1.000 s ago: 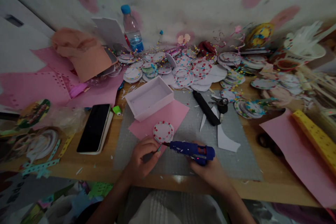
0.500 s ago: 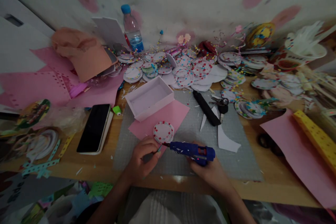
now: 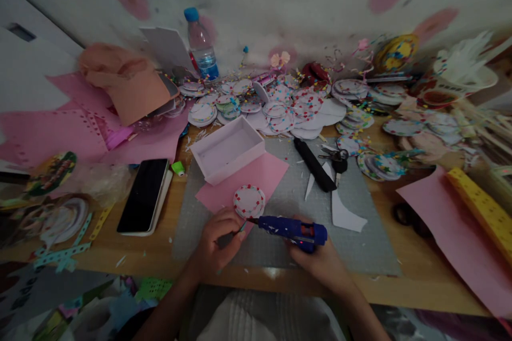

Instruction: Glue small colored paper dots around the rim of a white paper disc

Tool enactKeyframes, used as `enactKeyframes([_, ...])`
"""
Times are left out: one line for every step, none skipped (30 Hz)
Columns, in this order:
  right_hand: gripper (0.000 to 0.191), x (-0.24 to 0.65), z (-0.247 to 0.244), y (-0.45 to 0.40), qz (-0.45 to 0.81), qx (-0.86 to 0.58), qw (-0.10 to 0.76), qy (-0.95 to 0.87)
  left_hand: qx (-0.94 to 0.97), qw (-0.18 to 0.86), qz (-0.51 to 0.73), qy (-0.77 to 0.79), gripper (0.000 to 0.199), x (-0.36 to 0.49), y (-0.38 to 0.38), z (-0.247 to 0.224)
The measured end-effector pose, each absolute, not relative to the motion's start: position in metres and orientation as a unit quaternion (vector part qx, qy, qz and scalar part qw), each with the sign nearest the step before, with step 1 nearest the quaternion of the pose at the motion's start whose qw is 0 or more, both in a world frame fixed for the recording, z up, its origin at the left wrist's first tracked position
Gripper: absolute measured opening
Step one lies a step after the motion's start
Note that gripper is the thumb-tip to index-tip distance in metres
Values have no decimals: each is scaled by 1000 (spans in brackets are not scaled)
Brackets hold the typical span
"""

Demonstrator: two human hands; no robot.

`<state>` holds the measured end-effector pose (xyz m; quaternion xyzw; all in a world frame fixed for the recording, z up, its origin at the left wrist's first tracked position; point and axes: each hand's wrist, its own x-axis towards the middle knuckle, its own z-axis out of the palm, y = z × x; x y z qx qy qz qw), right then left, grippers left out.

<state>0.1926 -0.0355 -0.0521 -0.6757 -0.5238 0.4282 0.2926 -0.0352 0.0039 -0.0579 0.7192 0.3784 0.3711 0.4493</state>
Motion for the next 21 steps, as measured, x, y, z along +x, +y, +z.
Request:
enactKeyframes([26, 193, -52, -35, 432, -676, 288, -523, 719, 449, 372, 377, 21, -35, 4, -58])
enactKeyframes([27, 193, -53, -35, 435, -675, 286, -524, 719, 449, 372, 378, 21, -35, 4, -59])
enactKeyframes([26, 193, -54, -35, 437, -673, 283, -526, 720, 448, 371, 379, 21, -35, 3, -59])
enactKeyframes([25, 194, -54, -35, 437, -671, 281, -529, 720, 446, 371, 381, 21, -35, 3, -59])
enactKeyframes([23, 194, -55, -35, 436, -668, 281, -533, 719, 445, 371, 383, 21, -35, 3, -60])
enactKeyframes([21, 194, -56, -35, 435, -665, 283, -538, 720, 445, 371, 383, 20, -35, 3, -60])
enactKeyframes([18, 195, -56, -35, 434, -660, 284, -543, 720, 444, 371, 383, 20, -35, 3, -60])
enactKeyframes([17, 195, -57, -35, 433, -657, 287, -546, 720, 443, 372, 382, 19, -36, 3, -61])
enactKeyframes([16, 195, -56, -35, 433, -654, 290, -548, 720, 443, 373, 381, 19, -36, 3, -61])
enactKeyframes([16, 195, -56, -35, 431, -653, 294, -549, 721, 443, 374, 380, 19, -36, 3, -61])
enactKeyframes([16, 195, -55, -35, 430, -654, 296, -548, 722, 442, 375, 379, 19, -36, 3, -62])
enactKeyframes([17, 195, -55, -35, 430, -654, 297, -546, 722, 441, 376, 379, 19, -36, 3, -62])
enactKeyframes([17, 194, -54, -34, 430, -655, 300, -544, 722, 440, 376, 378, 19, -36, 3, -62])
enactKeyframes([18, 194, -53, -34, 431, -656, 302, -541, 722, 440, 376, 378, 19, -36, 4, -62])
enactKeyframes([19, 194, -53, -34, 432, -657, 306, -537, 723, 441, 375, 378, 19, -36, 4, -62])
enactKeyframes([21, 194, -53, -34, 433, -659, 310, -531, 722, 442, 374, 379, 19, -36, 4, -62])
enactKeyframes([23, 193, -52, -34, 435, -661, 312, -526, 722, 443, 372, 380, 20, -36, 4, -61])
enactKeyframes([25, 193, -52, -34, 437, -664, 312, -520, 721, 444, 372, 381, 20, -35, 4, -60])
enactKeyframes([27, 192, -51, -33, 438, -670, 312, -512, 721, 444, 371, 381, 20, -35, 3, -60])
enactKeyframes([28, 192, -51, -33, 438, -675, 312, -504, 722, 443, 370, 382, 21, -35, 3, -59])
enactKeyframes([28, 192, -50, -33, 437, -680, 313, -498, 724, 442, 370, 381, 21, -35, 3, -58])
